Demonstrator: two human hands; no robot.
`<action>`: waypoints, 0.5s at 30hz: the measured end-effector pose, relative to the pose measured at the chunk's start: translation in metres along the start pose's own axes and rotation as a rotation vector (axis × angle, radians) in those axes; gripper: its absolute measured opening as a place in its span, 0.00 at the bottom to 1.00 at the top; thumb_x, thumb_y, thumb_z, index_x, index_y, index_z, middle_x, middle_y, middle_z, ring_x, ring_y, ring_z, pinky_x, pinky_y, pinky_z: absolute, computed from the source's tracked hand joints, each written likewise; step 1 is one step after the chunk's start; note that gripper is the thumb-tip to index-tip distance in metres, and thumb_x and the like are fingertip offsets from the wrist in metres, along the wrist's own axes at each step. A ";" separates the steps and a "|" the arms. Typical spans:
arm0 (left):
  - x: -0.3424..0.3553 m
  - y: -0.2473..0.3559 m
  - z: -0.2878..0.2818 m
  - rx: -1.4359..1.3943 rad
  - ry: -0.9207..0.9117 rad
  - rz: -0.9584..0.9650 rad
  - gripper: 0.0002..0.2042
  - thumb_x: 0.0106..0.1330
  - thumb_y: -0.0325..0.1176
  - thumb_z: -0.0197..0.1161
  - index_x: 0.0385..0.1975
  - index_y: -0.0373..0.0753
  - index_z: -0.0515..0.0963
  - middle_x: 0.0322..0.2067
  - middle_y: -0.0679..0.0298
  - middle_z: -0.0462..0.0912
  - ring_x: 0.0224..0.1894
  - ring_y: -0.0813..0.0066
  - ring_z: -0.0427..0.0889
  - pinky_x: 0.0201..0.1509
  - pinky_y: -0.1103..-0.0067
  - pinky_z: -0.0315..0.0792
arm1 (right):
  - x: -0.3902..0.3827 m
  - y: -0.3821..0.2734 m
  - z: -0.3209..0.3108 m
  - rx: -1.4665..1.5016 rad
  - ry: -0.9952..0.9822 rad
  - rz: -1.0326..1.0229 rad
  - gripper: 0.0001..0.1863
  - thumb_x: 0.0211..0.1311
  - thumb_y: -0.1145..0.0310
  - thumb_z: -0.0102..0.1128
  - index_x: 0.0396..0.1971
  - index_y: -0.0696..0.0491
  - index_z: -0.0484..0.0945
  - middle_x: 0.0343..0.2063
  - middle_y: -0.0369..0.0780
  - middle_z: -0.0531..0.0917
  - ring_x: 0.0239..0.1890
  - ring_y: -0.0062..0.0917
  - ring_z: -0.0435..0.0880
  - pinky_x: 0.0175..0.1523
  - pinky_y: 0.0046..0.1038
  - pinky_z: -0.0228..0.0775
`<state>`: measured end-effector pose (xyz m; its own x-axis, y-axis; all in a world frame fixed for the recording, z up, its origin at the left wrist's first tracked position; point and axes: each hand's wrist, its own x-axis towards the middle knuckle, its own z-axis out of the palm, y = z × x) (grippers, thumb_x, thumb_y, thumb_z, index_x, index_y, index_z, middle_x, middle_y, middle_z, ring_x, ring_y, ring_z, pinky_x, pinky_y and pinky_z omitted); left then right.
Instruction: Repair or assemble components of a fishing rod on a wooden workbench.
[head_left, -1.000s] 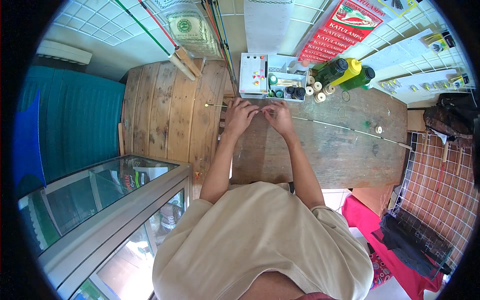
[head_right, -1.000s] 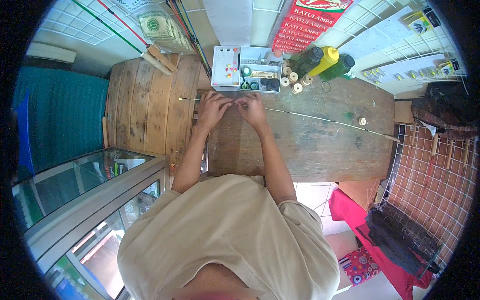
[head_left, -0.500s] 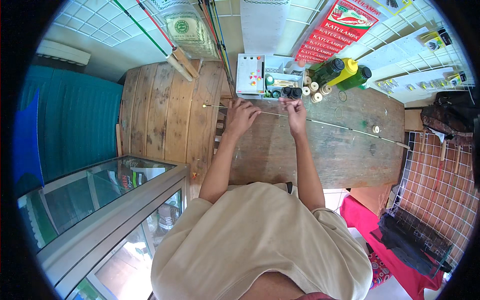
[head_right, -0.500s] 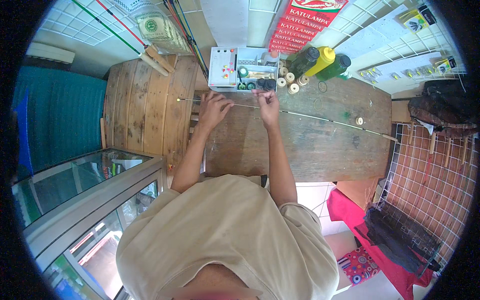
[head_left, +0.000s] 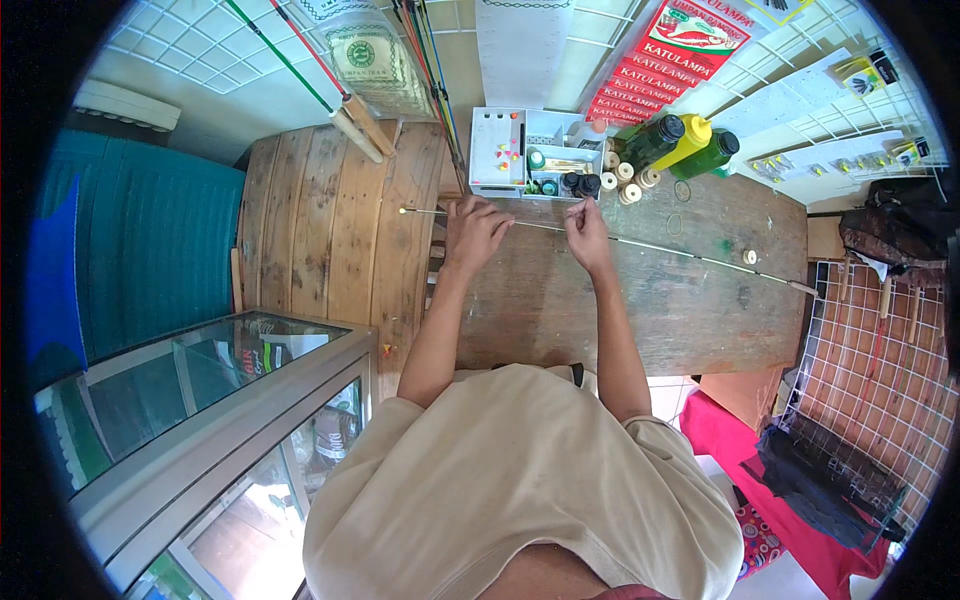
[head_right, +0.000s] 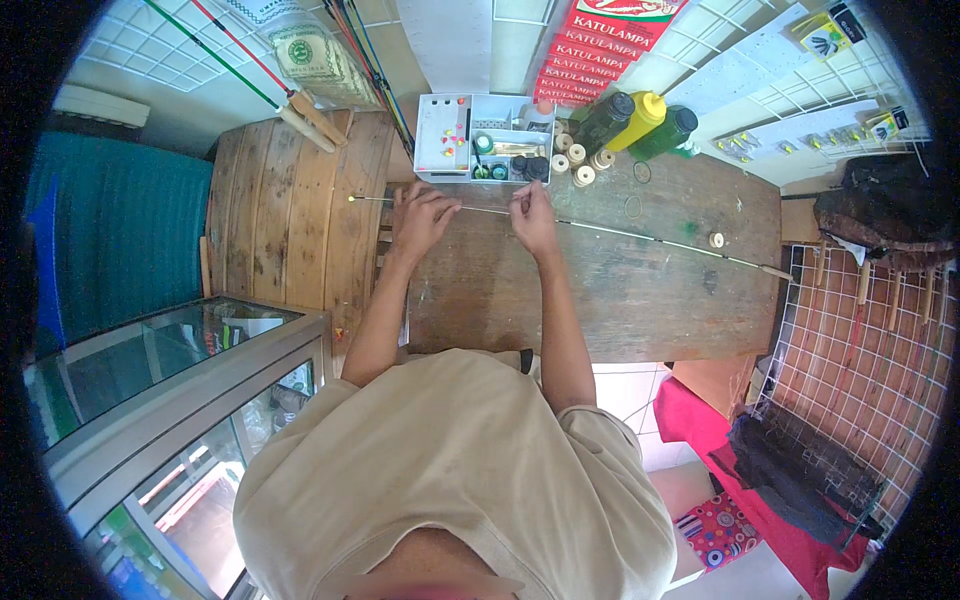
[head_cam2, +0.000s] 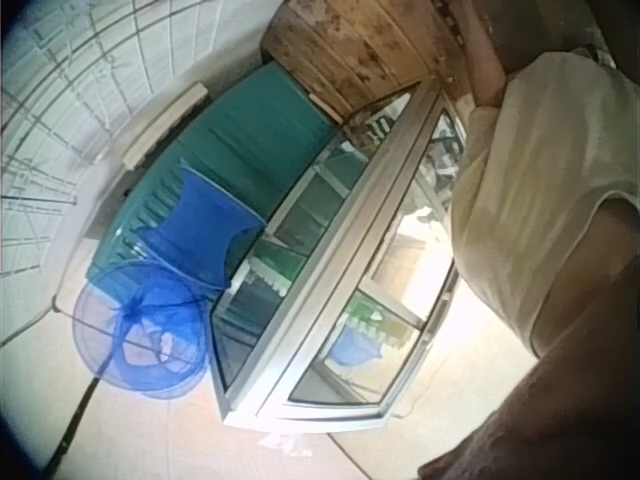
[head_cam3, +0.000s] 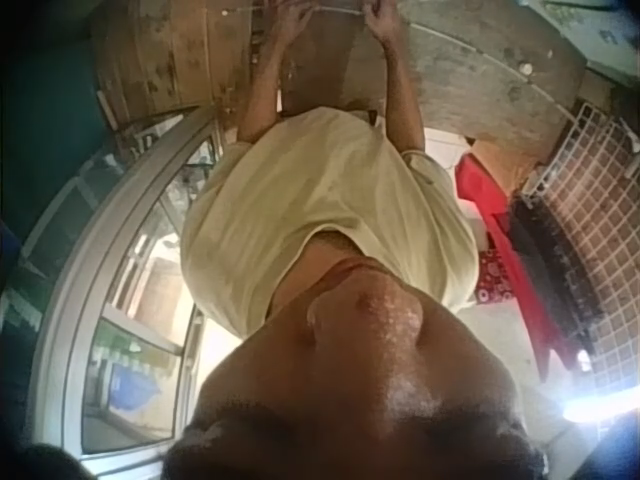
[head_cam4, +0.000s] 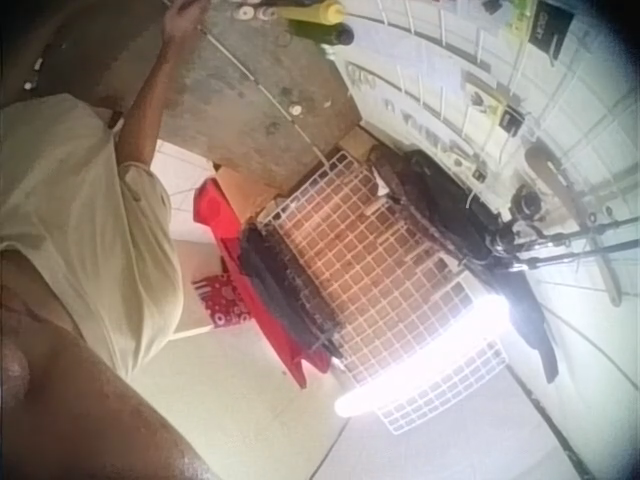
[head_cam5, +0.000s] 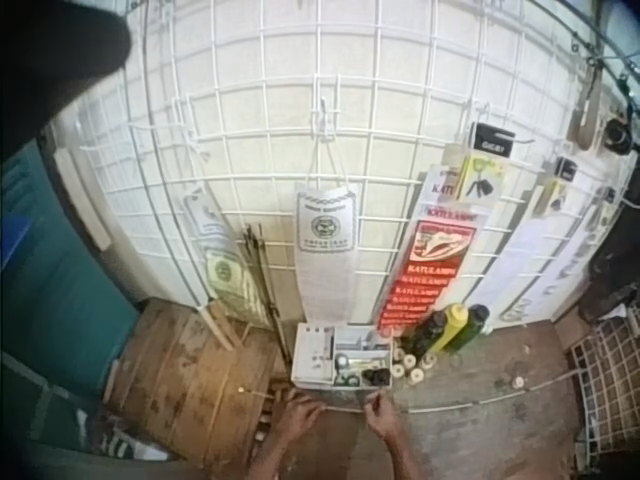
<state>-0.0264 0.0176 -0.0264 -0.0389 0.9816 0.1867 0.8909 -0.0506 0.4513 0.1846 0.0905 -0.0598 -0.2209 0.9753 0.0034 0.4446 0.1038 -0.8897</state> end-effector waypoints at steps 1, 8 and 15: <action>0.000 -0.001 0.000 -0.004 0.014 0.011 0.06 0.58 0.40 0.64 0.32 0.50 0.85 0.36 0.74 0.83 0.47 0.73 0.73 0.52 0.64 0.60 | -0.001 -0.005 0.000 -0.024 -0.027 -0.039 0.05 0.58 0.73 0.57 0.31 0.56 0.72 0.26 0.41 0.76 0.29 0.32 0.75 0.39 0.31 0.68; 0.000 0.000 -0.003 0.006 0.019 0.006 0.06 0.59 0.40 0.64 0.31 0.50 0.85 0.34 0.75 0.84 0.46 0.73 0.74 0.52 0.65 0.60 | -0.005 -0.025 0.001 -0.242 -0.114 -0.399 0.08 0.55 0.64 0.65 0.30 0.51 0.82 0.27 0.44 0.78 0.36 0.42 0.75 0.47 0.41 0.65; -0.003 -0.002 -0.005 0.018 0.026 0.005 0.07 0.58 0.41 0.64 0.31 0.50 0.85 0.34 0.74 0.84 0.47 0.72 0.74 0.53 0.63 0.60 | -0.001 -0.018 -0.003 -0.237 -0.144 -0.202 0.08 0.56 0.63 0.62 0.28 0.52 0.81 0.27 0.43 0.81 0.35 0.41 0.76 0.47 0.41 0.64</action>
<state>-0.0304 0.0136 -0.0237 -0.0457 0.9763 0.2115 0.8989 -0.0522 0.4350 0.1793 0.0879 -0.0425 -0.4377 0.8947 0.0895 0.5650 0.3511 -0.7466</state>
